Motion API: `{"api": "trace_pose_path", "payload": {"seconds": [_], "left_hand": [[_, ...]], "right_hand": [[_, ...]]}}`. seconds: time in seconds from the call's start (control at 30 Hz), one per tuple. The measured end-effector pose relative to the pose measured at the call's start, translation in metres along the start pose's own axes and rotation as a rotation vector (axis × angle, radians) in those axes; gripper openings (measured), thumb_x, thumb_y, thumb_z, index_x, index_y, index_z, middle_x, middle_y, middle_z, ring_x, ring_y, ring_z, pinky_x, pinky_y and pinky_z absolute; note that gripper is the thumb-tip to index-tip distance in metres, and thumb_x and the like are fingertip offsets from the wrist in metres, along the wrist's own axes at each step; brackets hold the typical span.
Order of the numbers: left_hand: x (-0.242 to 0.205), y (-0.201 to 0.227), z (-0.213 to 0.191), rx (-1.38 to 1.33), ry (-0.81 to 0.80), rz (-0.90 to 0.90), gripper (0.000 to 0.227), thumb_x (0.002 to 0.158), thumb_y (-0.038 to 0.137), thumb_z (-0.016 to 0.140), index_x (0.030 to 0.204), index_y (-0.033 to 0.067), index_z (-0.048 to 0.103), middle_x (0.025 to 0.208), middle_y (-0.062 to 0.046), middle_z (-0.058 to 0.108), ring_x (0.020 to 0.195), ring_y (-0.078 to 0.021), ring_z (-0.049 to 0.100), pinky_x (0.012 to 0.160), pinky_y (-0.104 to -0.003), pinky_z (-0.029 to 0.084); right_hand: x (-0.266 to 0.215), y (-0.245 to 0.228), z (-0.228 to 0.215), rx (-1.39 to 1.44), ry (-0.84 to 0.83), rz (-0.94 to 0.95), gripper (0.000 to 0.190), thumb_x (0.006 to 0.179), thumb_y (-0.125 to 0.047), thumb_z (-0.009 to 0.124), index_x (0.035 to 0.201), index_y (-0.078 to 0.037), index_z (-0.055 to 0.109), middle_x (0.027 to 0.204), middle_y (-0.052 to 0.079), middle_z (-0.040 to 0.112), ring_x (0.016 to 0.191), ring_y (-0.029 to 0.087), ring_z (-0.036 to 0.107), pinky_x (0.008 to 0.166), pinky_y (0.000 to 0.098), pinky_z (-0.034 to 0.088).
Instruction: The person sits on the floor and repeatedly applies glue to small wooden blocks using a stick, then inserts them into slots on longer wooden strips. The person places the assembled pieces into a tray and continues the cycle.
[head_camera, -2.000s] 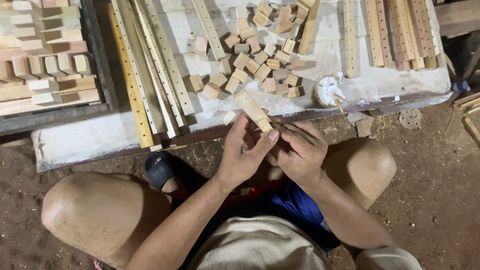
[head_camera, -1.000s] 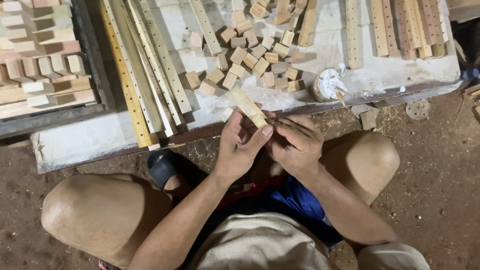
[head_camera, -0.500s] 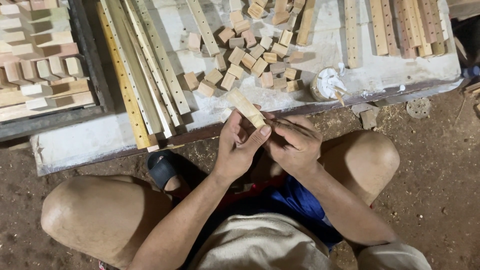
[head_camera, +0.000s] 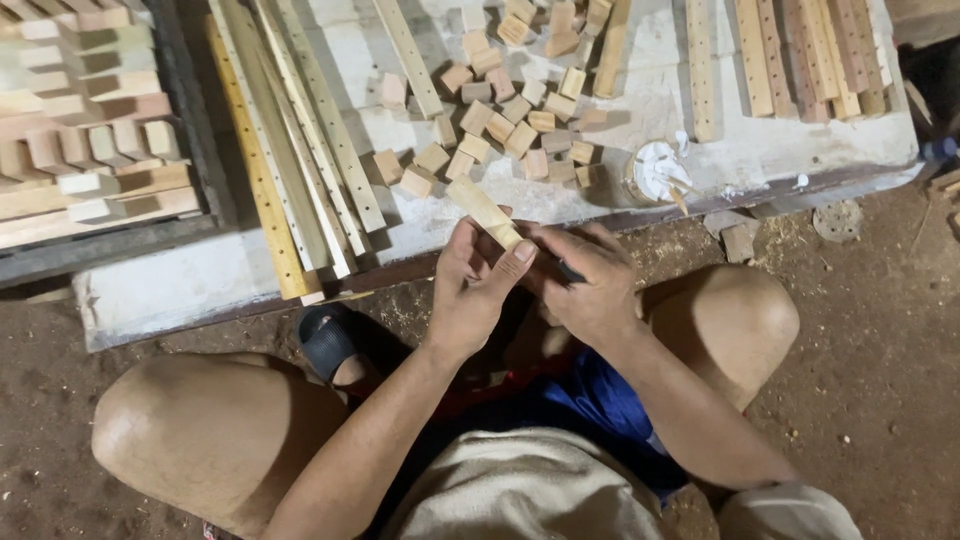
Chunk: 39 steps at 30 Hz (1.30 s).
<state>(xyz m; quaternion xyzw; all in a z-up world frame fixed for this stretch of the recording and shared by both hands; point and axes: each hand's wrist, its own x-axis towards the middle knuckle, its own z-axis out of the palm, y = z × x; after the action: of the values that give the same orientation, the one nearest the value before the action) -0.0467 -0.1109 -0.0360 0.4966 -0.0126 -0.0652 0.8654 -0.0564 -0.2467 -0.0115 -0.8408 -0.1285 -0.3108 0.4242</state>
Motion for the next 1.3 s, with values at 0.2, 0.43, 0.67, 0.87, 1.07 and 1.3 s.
{"api": "trace_pose_path", "payload": {"seconds": [0.2,0.43,0.67,0.87,1.07,1.3], "left_hand": [[-0.006,0.049,-0.009,-0.007,0.056,-0.028,0.056,0.09,0.005,0.074,0.137,-0.0033,0.045,0.126,-0.023,0.063,0.11,-0.0292,0.07,0.087,-0.033,0.063],[-0.005,0.12,-0.069,0.279,-0.369,-0.202,0.048,0.095,0.005,0.064,0.14,-0.007,0.053,0.124,-0.034,0.065,0.113,-0.0428,0.063,0.1,-0.058,0.052],[0.002,0.093,-0.069,0.505,-0.579,-0.529,0.036,0.091,0.028,0.066,0.111,-0.0019,0.07,0.088,-0.013,0.074,0.075,-0.0242,0.074,0.071,-0.038,0.062],[-0.016,0.087,-0.063,0.338,-0.269,-0.426,0.03,0.089,0.016,0.075,0.109,-0.0043,0.067,0.083,-0.015,0.07,0.068,-0.0212,0.068,0.057,-0.033,0.06],[-0.017,0.079,-0.058,0.487,-0.218,-0.412,0.041,0.09,0.038,0.07,0.094,-0.0031,0.068,0.074,-0.017,0.069,0.068,-0.0251,0.071,0.063,-0.041,0.061],[-0.007,0.076,-0.061,0.358,0.067,-0.376,0.037,0.1,0.028,0.064,0.116,-0.0052,0.068,0.091,-0.019,0.071,0.08,-0.0275,0.07,0.07,-0.037,0.065]], "right_hand": [[-0.028,0.025,-0.022,-0.184,-0.282,0.128,0.03,0.074,-0.021,0.089,0.101,-0.011,0.079,0.076,0.014,0.072,0.075,0.034,0.071,0.071,0.043,0.056],[0.026,0.023,-0.041,-0.044,-0.524,-0.171,0.027,0.087,-0.016,0.081,0.11,-0.005,0.075,0.095,0.016,0.077,0.092,0.036,0.073,0.082,0.0475,0.057],[0.052,-0.013,-0.011,-0.036,-0.913,-0.323,0.032,0.094,-0.012,0.063,0.125,-0.013,0.07,0.118,0.01,0.075,0.127,0.03,0.058,0.12,0.0524,0.026],[0.037,0.01,0.001,-0.017,-0.45,-0.026,0.018,0.09,-0.031,0.084,0.099,-0.016,0.079,0.091,-0.003,0.078,0.09,0.017,0.07,0.081,0.0291,0.055],[0.046,-0.013,0.005,0.439,-0.765,0.614,0.034,0.101,-0.032,0.066,0.079,-0.007,0.074,0.066,0.002,0.069,0.065,0.011,0.057,0.059,0.0273,0.048],[0.041,0.002,0.014,0.328,-1.193,0.585,0.032,0.095,-0.028,0.067,0.074,-0.005,0.075,0.06,0.005,0.07,0.061,0.019,0.064,0.062,0.0329,0.05]]}}
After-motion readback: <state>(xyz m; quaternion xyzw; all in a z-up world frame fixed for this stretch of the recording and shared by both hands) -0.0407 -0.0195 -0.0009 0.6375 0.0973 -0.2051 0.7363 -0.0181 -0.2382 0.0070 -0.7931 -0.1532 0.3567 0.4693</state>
